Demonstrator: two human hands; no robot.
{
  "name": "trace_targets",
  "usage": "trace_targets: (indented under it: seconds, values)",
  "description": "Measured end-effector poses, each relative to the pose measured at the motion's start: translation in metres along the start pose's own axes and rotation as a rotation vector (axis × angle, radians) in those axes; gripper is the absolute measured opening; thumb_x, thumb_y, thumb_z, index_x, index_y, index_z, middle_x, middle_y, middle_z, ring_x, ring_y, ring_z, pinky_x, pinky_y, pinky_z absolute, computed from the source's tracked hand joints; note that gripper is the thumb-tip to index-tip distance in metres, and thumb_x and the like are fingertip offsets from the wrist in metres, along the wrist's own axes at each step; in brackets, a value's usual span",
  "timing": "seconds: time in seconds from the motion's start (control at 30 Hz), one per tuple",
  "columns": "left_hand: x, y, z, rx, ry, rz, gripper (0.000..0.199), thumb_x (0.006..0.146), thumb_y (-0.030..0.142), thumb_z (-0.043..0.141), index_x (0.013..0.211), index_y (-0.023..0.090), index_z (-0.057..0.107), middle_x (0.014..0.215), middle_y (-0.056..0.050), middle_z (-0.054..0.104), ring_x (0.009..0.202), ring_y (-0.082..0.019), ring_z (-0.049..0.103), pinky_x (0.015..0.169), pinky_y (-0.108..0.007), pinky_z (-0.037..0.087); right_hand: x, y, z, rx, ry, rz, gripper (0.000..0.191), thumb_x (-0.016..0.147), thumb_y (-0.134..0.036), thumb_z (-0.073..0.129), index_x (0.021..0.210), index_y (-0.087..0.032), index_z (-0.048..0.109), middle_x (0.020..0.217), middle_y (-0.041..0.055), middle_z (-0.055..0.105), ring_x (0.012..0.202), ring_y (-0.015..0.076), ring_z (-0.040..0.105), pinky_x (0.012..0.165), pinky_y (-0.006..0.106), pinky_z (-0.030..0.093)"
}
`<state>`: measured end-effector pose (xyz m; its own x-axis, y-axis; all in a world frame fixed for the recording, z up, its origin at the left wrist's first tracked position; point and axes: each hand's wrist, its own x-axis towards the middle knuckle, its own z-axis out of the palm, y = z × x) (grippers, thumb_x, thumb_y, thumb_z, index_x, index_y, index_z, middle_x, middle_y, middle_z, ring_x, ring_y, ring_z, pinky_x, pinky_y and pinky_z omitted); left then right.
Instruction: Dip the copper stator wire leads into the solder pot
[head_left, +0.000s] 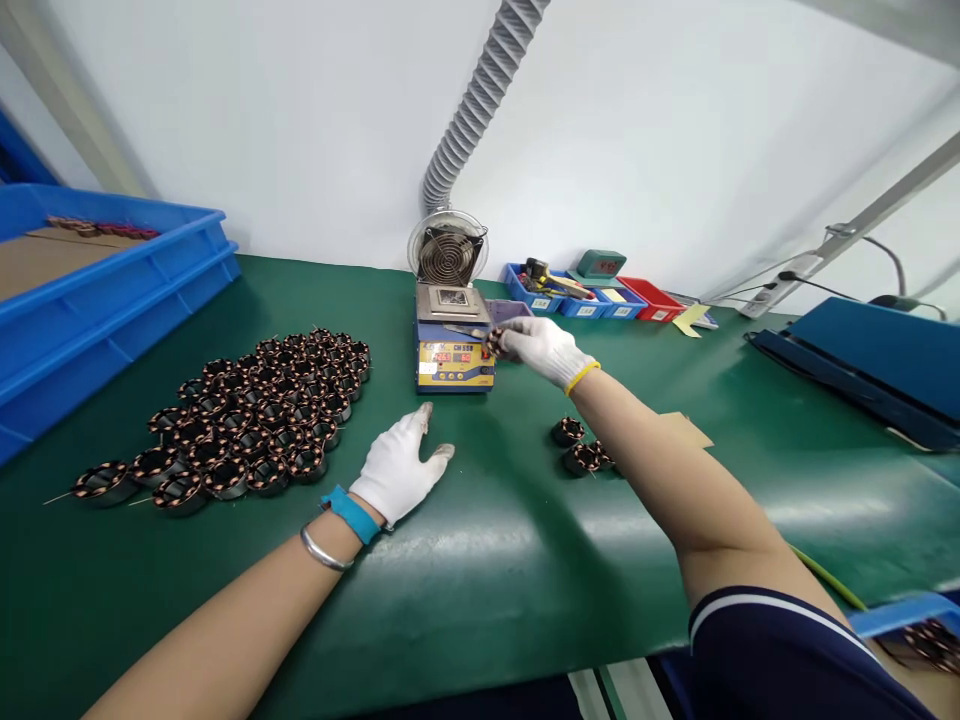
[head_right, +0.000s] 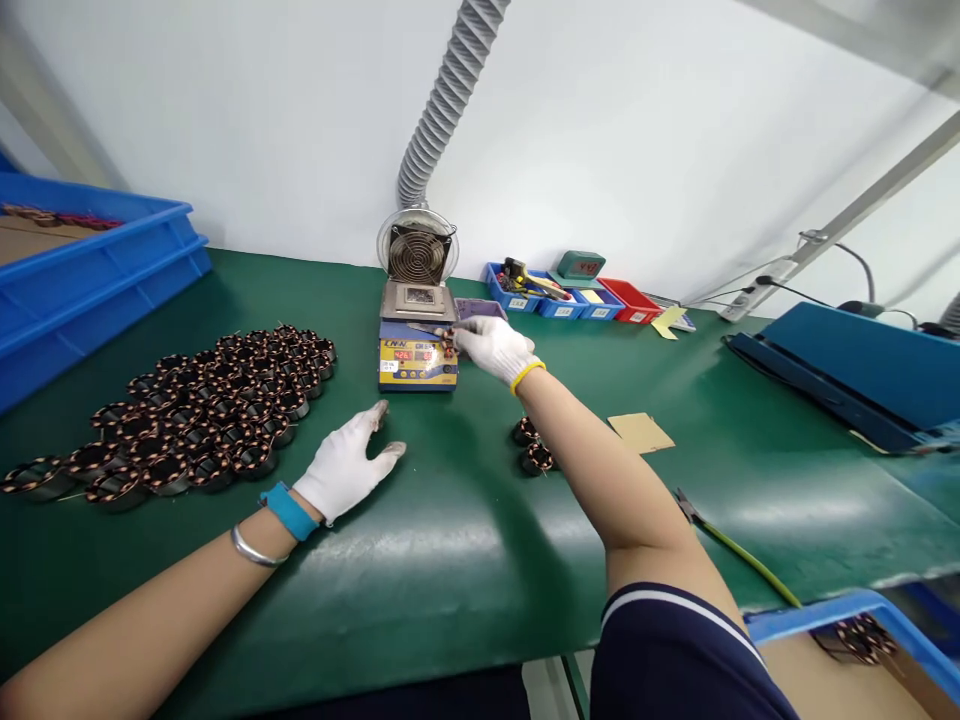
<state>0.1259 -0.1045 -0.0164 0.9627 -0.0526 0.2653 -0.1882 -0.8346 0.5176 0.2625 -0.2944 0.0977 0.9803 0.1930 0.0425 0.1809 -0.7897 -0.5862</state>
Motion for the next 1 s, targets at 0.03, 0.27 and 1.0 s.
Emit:
trace_targets:
  seconds: [0.03,0.27,1.0]
  values:
    - [-0.001,0.001,-0.002,0.060,0.020,0.028,0.058,0.083,0.040,0.054,0.132,0.009,0.045,0.112,-0.013,0.062,0.101,-0.025,0.059,0.088,-0.037,0.048,-0.011,0.006,-0.001,-0.155,-0.061,-0.023,0.027,0.081,-0.030,0.049,0.097,-0.023,0.069,0.086,0.0010,0.070,0.083,0.0180,0.063,0.078,0.030,0.048]
    - [-0.001,-0.005,-0.046,0.561,0.207,-0.072,0.042,0.080,0.048,0.056,0.099,0.012,0.066,0.136,-0.018,0.046,0.118,-0.036,0.046,0.092,-0.048,0.039,-0.055,0.060,-0.010,-0.693,-0.447,-0.033,0.033,0.083,-0.027,0.041,0.101,-0.023,0.069,0.100,0.0063,0.068,0.091,0.0233,0.062,0.072,0.030,0.045]
    - [-0.008,0.014,-0.028,0.488,-0.168,-0.122,0.032,0.082,0.039,0.048,0.098,0.016,0.063,0.108,-0.011,0.063,0.088,-0.029,0.062,0.071,-0.039,0.046,-0.084,0.006,0.136,0.291,-0.183,-0.429,0.033,0.087,-0.027,0.053,0.117,-0.019,0.061,0.113,0.0048,0.065,0.105,0.0172,0.059,0.092,0.028,0.045]
